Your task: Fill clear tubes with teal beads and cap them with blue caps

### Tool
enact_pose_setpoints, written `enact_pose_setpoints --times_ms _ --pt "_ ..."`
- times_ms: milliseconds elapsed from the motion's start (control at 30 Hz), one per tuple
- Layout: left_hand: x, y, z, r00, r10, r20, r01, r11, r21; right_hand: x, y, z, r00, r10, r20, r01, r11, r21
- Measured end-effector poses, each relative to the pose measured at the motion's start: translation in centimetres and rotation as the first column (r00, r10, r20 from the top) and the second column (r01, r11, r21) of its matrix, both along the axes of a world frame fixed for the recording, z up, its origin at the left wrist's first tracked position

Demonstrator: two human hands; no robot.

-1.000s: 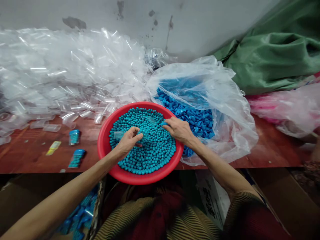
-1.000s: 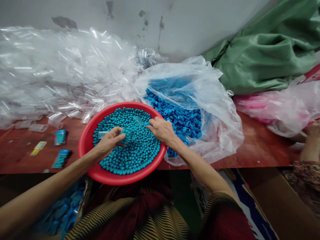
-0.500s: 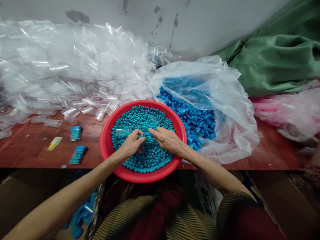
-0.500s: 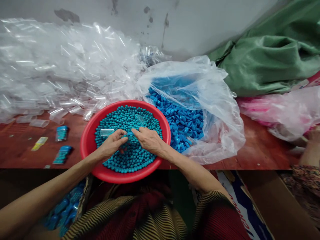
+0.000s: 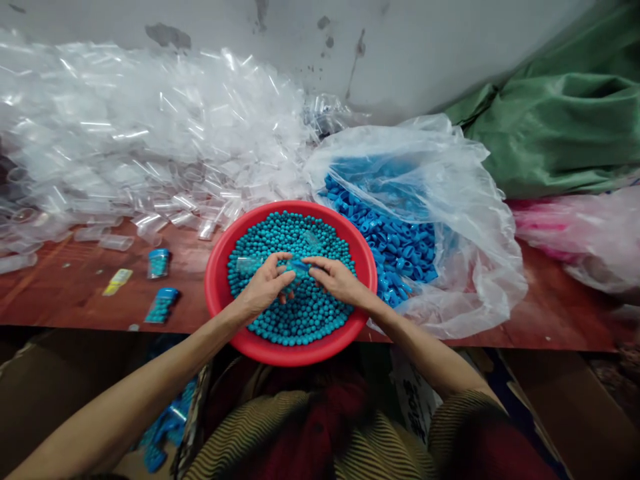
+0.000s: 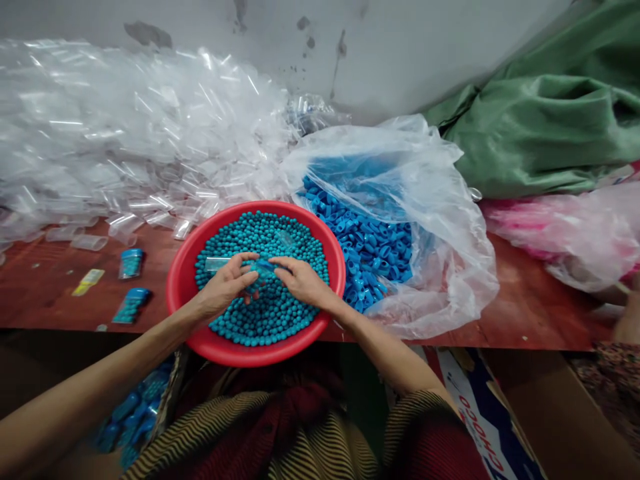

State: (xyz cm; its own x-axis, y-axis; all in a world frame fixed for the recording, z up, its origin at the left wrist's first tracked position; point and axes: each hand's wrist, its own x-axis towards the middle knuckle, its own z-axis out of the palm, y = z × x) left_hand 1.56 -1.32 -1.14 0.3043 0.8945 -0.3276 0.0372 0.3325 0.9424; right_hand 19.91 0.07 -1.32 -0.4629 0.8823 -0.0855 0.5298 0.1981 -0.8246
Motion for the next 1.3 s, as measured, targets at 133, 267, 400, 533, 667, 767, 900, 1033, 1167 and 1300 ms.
enact_pose_setpoints --times_ms 133,267,400,533,667,767,900,1033,1167,1300 --pt "0.3 0.0 0.2 0.998 -0.034 -0.047 0.038 0.997 0.069 0.0 -0.8 0.2 0.994 0.107 0.015 -0.108 0.986 0.128" --pt "0.3 0.0 0.7 0.996 -0.055 0.075 0.055 0.998 -0.001 1.1 -0.8 0.6 0.984 0.084 -0.159 -0.090 0.995 -0.034" --pt "0.1 -0.2 1.1 0.973 -0.057 0.226 0.073 0.995 -0.064 1.2 -0.9 0.8 0.953 -0.038 -0.301 -0.020 0.983 -0.185" --pt "0.2 -0.4 1.3 0.973 -0.070 0.220 0.073 0.997 -0.006 0.7 -0.6 1.5 0.932 -0.111 -0.346 0.111 0.994 -0.021" --pt "0.4 -0.5 1.1 0.993 -0.066 0.101 0.056 0.993 0.102 0.7 -0.6 1.9 0.978 -0.107 -0.178 0.134 0.980 0.150" --pt "0.6 -0.6 0.8 0.996 -0.058 0.069 0.046 0.985 0.166 0.6 -1.0 1.5 0.998 -0.057 -0.035 0.065 0.957 0.284" --pt "0.6 -0.9 0.4 0.996 -0.078 0.046 0.069 0.983 0.171 0.6 -1.5 1.0 0.998 0.067 0.009 -0.066 0.934 0.351" --pt "0.4 -1.1 0.1 0.994 -0.105 0.027 0.100 0.984 0.148 0.9 -1.6 1.2 1.000 -0.010 0.023 -0.002 0.892 0.453" --pt "0.4 -1.2 0.2 0.991 -0.116 0.073 0.105 0.985 0.140 1.0 -2.0 1.2 0.994 0.003 0.106 -0.063 0.822 0.566" --pt "0.5 -1.2 0.7 0.990 -0.105 0.094 0.094 0.990 0.109 0.8 -2.5 1.2 0.993 0.097 -0.074 -0.054 0.895 0.443"
